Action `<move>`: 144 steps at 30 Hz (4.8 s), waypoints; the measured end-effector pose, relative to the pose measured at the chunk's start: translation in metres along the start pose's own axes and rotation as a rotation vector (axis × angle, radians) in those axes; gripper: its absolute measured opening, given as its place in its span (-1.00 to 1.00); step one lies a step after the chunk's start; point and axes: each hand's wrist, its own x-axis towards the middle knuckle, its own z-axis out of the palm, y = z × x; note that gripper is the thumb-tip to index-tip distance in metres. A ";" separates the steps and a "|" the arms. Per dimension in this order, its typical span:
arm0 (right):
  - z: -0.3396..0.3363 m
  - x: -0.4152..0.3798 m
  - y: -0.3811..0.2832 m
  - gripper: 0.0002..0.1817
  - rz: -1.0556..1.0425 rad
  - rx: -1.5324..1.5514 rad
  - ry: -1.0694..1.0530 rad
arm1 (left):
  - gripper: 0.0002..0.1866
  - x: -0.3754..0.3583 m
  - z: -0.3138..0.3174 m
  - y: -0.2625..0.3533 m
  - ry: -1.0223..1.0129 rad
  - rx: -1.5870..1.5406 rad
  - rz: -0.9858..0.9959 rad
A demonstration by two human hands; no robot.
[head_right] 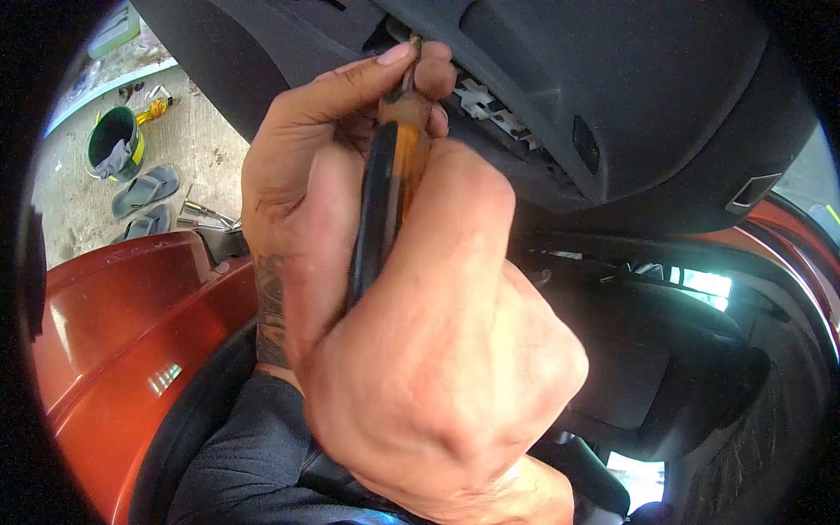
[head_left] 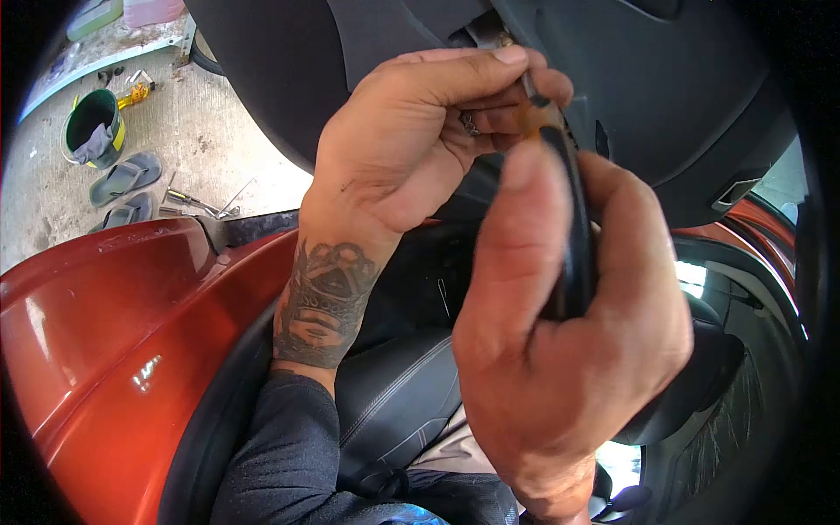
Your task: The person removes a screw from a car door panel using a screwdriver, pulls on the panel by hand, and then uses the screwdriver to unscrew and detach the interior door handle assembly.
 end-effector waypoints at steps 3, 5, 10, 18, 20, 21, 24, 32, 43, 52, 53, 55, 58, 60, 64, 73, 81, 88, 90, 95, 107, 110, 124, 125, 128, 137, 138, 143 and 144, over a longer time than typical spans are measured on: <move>-0.001 0.008 -0.007 -0.63 0.083 0.405 -0.049 | -0.81 0.002 -0.006 -0.004 -0.065 0.026 0.087; 0.015 -0.003 0.018 -0.65 -0.144 0.261 0.067 | -0.83 0.002 -0.002 -0.003 -0.026 0.075 0.134; 0.015 -0.008 0.010 -0.72 -0.122 0.085 0.062 | -0.81 0.001 -0.006 0.001 -0.089 0.017 0.079; 0.003 0.001 -0.011 -0.74 0.104 0.226 -0.046 | -0.77 -0.001 -0.007 0.001 -0.153 -0.182 0.016; -0.003 -0.002 0.001 -0.73 -0.027 0.125 -0.091 | -0.75 0.004 -0.012 -0.001 -0.215 -0.149 0.045; -0.005 -0.002 0.006 -0.72 -0.069 0.091 -0.107 | -0.75 0.005 -0.014 -0.003 -0.213 -0.151 0.043; -0.001 -0.003 0.004 -0.70 -0.130 0.051 -0.062 | -0.73 0.004 -0.014 -0.004 -0.259 -0.146 0.072; 0.005 -0.002 0.007 -0.69 -0.144 0.141 0.042 | -0.72 -0.002 -0.005 0.000 -0.172 -0.135 -0.031; 0.005 -0.006 -0.003 -0.68 -0.103 0.016 0.129 | -0.79 -0.004 -0.003 0.001 -0.125 -0.079 0.059; 0.014 -0.002 0.012 -0.64 -0.122 0.200 0.161 | -0.76 0.004 -0.012 -0.002 -0.120 -0.048 0.035; 0.015 -0.002 0.012 -0.63 -0.138 0.235 0.212 | -0.75 0.004 -0.014 0.000 -0.111 -0.047 0.007; 0.018 -0.004 0.014 -0.62 -0.165 0.289 0.291 | -0.75 0.005 -0.013 0.001 -0.217 -0.040 0.052; 0.018 -0.007 0.017 -0.65 -0.153 0.283 0.257 | -0.76 -0.002 -0.005 0.001 -0.180 -0.033 0.076; 0.007 -0.004 0.018 -0.67 -0.109 0.240 0.047 | -0.78 -0.002 -0.006 0.000 -0.206 -0.033 0.060; 0.007 -0.008 0.024 -0.64 -0.108 0.260 -0.088 | -0.81 0.001 -0.004 -0.003 -0.094 0.044 0.095; 0.008 -0.008 0.003 -0.72 -0.003 0.015 0.117 | -0.76 0.000 -0.006 0.001 -0.145 -0.010 0.025; 0.002 -0.006 0.007 -0.75 0.021 0.273 -0.003 | -0.72 0.002 -0.007 -0.007 -0.049 0.122 0.095; 0.015 -0.006 0.014 -0.75 -0.165 0.042 0.079 | -0.73 0.003 -0.003 -0.010 0.039 0.117 0.123; 0.010 -0.007 0.008 -0.76 -0.060 0.115 0.000 | -0.73 0.003 -0.008 -0.002 -0.104 0.017 0.036; 0.011 -0.007 0.012 -0.75 0.024 0.240 -0.024 | -0.75 -0.005 0.001 0.000 0.007 0.146 0.072; 0.017 -0.012 0.021 -0.79 0.003 0.320 0.052 | -0.74 -0.010 0.001 -0.010 0.393 1.691 0.837; 0.016 -0.013 0.021 -0.79 -0.010 0.342 0.060 | -0.67 -0.011 0.006 -0.007 0.423 2.012 0.753; 0.019 -0.013 0.030 -0.72 -0.009 0.505 0.022 | -0.46 -0.017 0.021 0.002 0.287 2.190 0.559; 0.018 -0.013 0.030 -0.71 -0.011 0.520 0.020 | -0.49 -0.017 0.022 0.004 0.277 2.192 0.544; 0.010 -0.012 0.022 -0.69 0.122 0.563 -0.084 | -0.55 -0.012 0.021 0.006 0.276 2.176 0.596; 0.000 -0.006 0.015 -0.68 0.572 1.032 -0.370 | -0.41 -0.020 0.030 0.011 0.205 2.303 0.568; -0.001 -0.005 0.015 -0.68 0.523 0.961 -0.359 | -0.45 -0.020 0.030 0.011 0.190 2.321 0.558; -0.003 -0.004 0.017 -0.62 0.348 0.649 -0.409 | -0.59 -0.013 0.031 0.009 0.258 2.369 0.495; -0.002 -0.004 0.017 -0.62 0.347 0.652 -0.416 | -0.63 -0.013 0.029 0.008 0.233 2.342 0.585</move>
